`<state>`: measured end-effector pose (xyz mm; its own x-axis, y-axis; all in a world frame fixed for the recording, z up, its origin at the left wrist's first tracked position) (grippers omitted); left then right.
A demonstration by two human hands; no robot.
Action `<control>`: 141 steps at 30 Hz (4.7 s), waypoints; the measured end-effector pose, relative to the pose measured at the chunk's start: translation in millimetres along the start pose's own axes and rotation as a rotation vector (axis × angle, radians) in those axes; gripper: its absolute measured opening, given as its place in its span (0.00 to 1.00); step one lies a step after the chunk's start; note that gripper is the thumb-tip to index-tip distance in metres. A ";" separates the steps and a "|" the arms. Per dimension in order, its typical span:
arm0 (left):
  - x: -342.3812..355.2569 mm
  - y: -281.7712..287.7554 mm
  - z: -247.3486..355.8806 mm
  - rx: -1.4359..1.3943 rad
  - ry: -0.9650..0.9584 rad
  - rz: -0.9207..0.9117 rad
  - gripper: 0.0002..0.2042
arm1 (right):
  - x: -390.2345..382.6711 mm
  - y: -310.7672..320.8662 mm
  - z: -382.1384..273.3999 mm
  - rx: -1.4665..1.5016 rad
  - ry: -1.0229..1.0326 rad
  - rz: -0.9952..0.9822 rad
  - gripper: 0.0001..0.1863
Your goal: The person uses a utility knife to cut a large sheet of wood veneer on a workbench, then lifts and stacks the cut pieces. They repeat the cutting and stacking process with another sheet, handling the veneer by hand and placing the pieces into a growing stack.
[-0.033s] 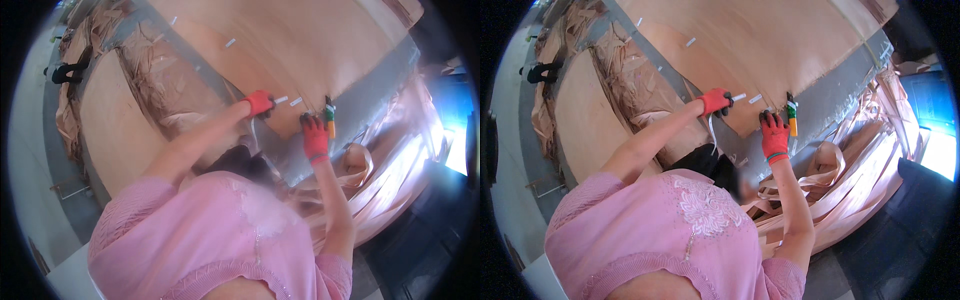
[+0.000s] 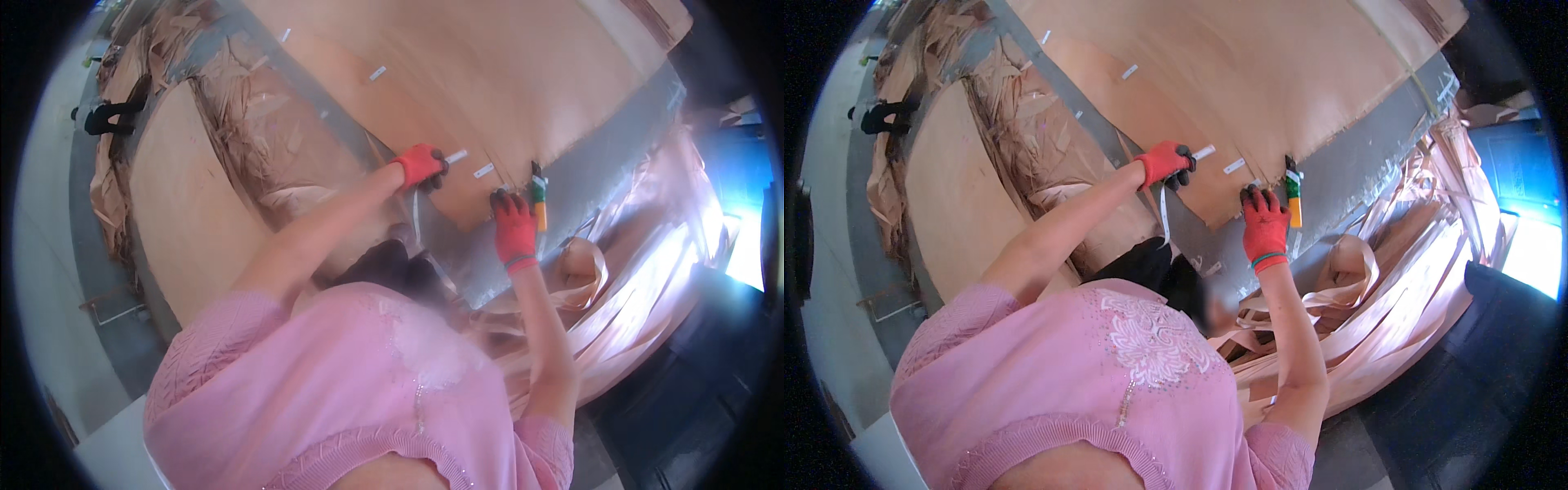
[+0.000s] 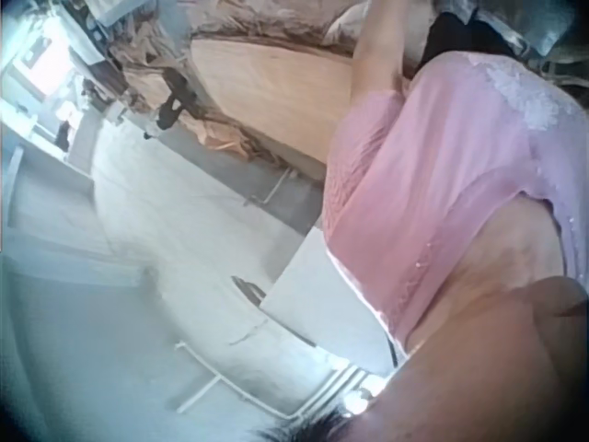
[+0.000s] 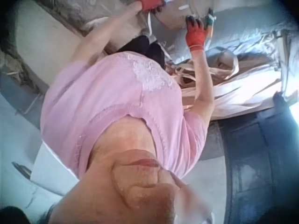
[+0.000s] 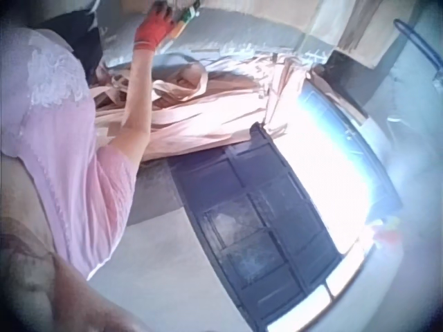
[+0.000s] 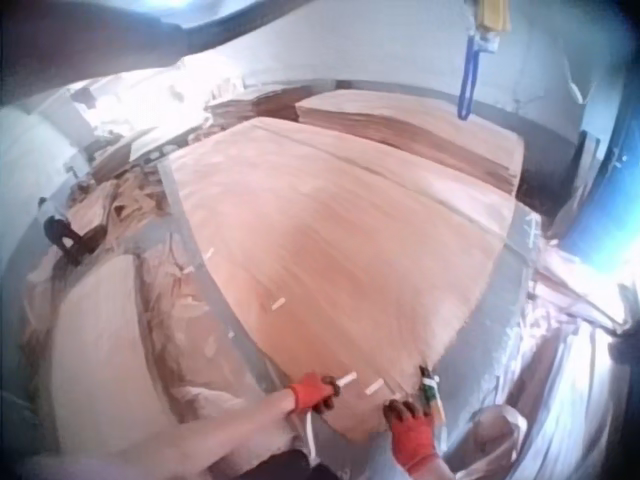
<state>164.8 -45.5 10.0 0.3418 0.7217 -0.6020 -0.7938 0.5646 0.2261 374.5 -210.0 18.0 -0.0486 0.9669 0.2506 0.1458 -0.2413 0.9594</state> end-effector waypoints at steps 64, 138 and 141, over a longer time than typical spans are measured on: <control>-11.4 -46.4 25.5 0.544 -0.080 0.278 0.11 | 39.9 -16.0 54.9 0.106 0.400 0.025 0.22; -30.2 108.0 -9.6 -0.022 0.006 0.527 0.11 | 207.0 -29.8 -8.0 0.687 0.477 0.096 0.20; -45.7 71.8 -27.5 -0.365 0.032 0.545 0.10 | 150.0 1.0 63.1 0.653 0.250 0.049 0.19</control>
<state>78.4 -49.0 32.7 -0.1685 0.8504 -0.4985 -0.9707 -0.0551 0.2340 429.7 -59.9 48.4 -0.2414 0.8890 0.3891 0.7140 -0.1088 0.6917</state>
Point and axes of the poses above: each hand's wrist, its own x-axis towards the middle knuckle, its own y-axis out of the back of the hand, z = x × y, the point moved 4 cm from there along x, towards the middle knuckle, and after that the axes turned 12 degrees about z, right-handed, at the moved point
